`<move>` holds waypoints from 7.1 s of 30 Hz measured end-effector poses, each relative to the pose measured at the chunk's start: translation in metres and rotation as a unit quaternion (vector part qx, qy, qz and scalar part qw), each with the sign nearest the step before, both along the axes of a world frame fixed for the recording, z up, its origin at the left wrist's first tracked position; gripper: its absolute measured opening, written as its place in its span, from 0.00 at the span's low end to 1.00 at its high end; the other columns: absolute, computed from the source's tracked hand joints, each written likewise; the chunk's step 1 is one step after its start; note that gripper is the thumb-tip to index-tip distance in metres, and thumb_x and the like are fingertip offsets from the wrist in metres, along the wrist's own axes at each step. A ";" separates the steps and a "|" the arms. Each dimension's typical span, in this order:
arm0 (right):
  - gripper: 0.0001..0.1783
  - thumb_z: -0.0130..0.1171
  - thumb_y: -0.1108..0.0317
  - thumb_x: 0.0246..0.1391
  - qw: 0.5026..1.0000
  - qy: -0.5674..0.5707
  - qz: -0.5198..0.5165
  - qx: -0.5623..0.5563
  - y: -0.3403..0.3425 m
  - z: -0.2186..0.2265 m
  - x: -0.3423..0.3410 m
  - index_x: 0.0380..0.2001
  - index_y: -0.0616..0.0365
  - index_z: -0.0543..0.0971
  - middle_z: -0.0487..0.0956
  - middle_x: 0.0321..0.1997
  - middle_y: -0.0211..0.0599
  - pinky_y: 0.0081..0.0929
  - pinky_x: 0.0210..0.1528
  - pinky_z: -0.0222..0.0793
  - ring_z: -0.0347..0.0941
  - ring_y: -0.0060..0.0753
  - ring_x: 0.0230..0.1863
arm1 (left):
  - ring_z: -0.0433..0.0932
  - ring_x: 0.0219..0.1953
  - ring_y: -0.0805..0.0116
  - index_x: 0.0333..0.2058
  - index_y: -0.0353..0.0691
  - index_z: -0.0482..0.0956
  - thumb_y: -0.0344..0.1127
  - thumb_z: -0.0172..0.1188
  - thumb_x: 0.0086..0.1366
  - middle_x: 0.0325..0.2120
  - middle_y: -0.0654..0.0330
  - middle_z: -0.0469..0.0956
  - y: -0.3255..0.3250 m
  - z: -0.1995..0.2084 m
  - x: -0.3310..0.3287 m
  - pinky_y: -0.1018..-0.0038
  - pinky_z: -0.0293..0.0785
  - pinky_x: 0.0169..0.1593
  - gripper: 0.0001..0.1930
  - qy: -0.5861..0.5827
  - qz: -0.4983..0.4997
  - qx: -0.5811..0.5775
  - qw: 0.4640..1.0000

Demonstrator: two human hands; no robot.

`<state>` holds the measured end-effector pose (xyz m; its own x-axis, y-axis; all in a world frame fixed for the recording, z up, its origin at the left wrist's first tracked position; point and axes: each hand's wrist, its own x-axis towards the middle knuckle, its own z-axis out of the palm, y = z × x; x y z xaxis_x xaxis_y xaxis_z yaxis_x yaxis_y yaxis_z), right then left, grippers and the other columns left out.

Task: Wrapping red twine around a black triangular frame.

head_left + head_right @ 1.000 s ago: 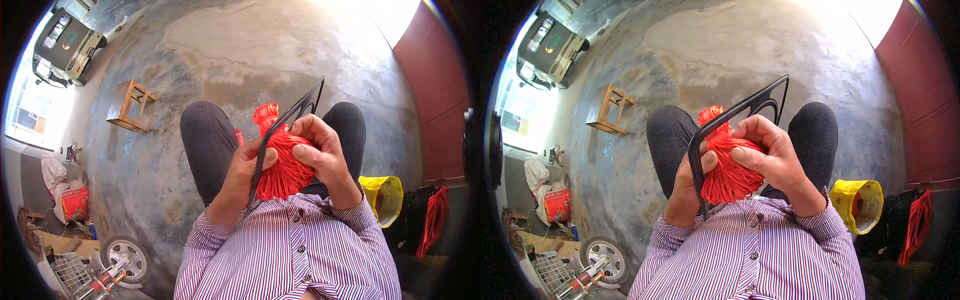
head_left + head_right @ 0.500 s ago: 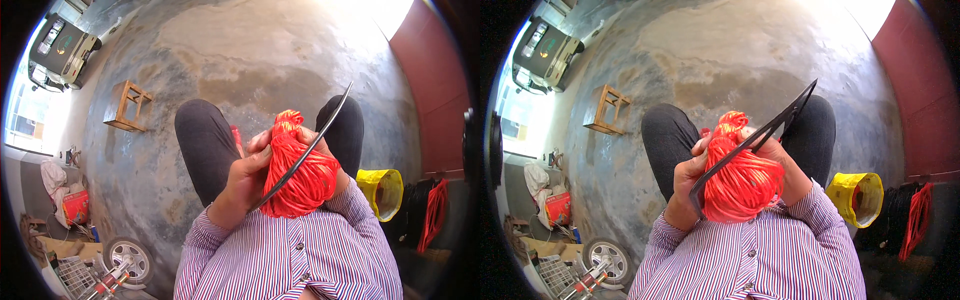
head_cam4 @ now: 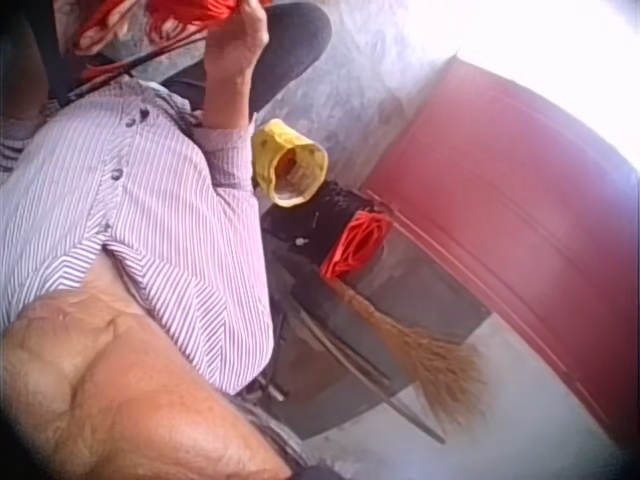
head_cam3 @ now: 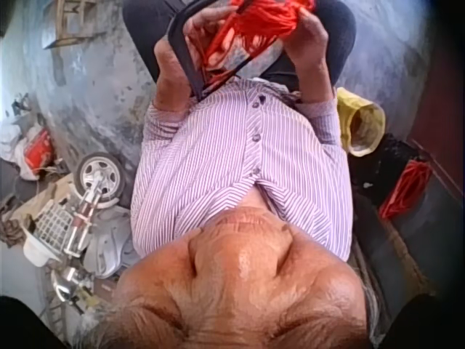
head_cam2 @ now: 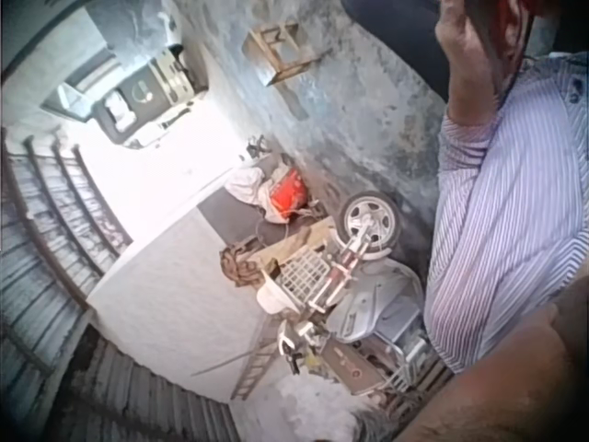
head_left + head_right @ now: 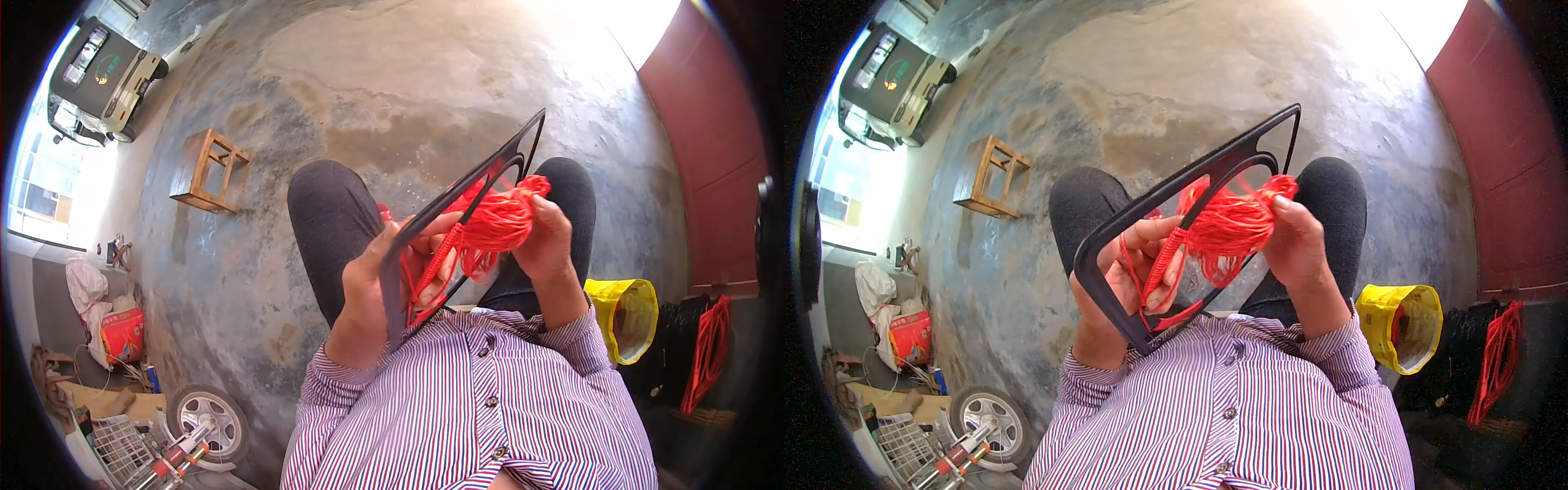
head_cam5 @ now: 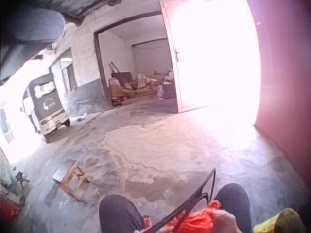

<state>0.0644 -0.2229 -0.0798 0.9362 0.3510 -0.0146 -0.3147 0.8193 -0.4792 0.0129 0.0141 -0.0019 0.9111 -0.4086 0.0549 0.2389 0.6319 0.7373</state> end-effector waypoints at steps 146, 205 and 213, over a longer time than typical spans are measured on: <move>0.31 0.56 0.49 0.57 0.986 0.028 0.160 0.035 0.055 0.041 0.003 0.47 0.71 0.76 0.77 0.53 0.58 0.44 0.62 0.69 0.76 0.48 0.54 | 0.78 0.49 0.60 0.61 0.34 0.64 0.48 0.46 0.74 0.47 0.51 0.76 -0.032 0.022 -0.008 0.67 0.73 0.57 0.26 0.234 0.084 -0.041 0.968; 0.13 0.63 0.64 0.58 0.966 -0.158 -0.018 -0.204 0.051 0.072 -0.012 0.37 0.64 0.77 0.78 0.38 0.34 0.18 0.42 0.69 0.73 0.19 0.39 | 0.78 0.52 0.68 0.60 0.34 0.70 0.43 0.66 0.64 0.51 0.57 0.78 -0.009 0.013 -0.001 0.73 0.73 0.56 0.30 0.090 0.104 0.068 0.988; 0.26 0.59 0.63 0.59 0.974 0.098 0.189 0.076 0.052 0.042 -0.004 0.55 0.71 0.72 0.79 0.50 0.53 0.39 0.56 0.74 0.78 0.43 0.50 | 0.76 0.57 0.60 0.61 0.30 0.67 0.32 0.60 0.64 0.55 0.51 0.76 -0.005 -0.016 -0.003 0.65 0.69 0.64 0.27 0.137 -0.049 -0.168 0.975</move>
